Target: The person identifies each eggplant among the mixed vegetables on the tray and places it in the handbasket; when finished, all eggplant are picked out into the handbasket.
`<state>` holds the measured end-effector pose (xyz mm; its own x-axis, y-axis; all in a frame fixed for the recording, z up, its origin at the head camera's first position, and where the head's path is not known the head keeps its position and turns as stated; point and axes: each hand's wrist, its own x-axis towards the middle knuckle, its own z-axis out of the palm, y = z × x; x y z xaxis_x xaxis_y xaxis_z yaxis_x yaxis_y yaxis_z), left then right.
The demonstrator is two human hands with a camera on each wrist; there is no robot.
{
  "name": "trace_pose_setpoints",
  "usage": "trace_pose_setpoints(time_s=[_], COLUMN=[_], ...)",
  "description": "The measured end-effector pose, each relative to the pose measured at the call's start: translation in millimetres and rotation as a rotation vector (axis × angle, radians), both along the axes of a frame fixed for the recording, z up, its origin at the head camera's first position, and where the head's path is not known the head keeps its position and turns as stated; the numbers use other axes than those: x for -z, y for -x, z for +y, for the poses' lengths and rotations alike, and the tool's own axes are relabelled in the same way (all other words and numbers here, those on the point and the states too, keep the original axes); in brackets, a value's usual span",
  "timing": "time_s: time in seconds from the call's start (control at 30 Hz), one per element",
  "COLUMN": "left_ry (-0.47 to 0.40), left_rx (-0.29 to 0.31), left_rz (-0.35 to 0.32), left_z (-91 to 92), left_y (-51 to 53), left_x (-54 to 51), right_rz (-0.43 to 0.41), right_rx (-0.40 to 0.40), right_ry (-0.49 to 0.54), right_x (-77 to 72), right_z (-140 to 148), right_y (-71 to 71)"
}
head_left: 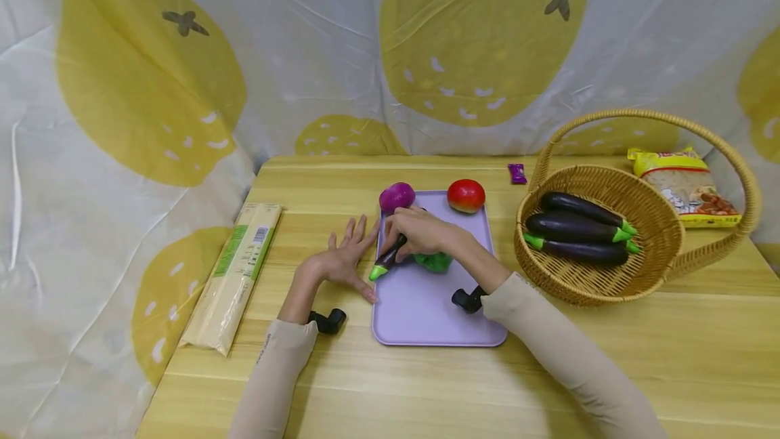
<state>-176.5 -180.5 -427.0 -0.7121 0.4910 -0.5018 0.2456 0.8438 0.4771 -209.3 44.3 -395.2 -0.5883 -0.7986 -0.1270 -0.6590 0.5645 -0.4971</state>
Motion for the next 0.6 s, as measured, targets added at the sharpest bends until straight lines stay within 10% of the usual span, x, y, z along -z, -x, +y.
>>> trace_pose_setpoints(time_s=[0.6], left_ry=[-0.008], left_rx=[0.001], left_rz=[0.021], left_z=[-0.6], left_y=[-0.8], left_x=[-1.1], right_rz=[0.096], right_rx=[0.096], right_ry=[0.247], right_x=[-47.2], right_z=[64.6], right_y=[1.8])
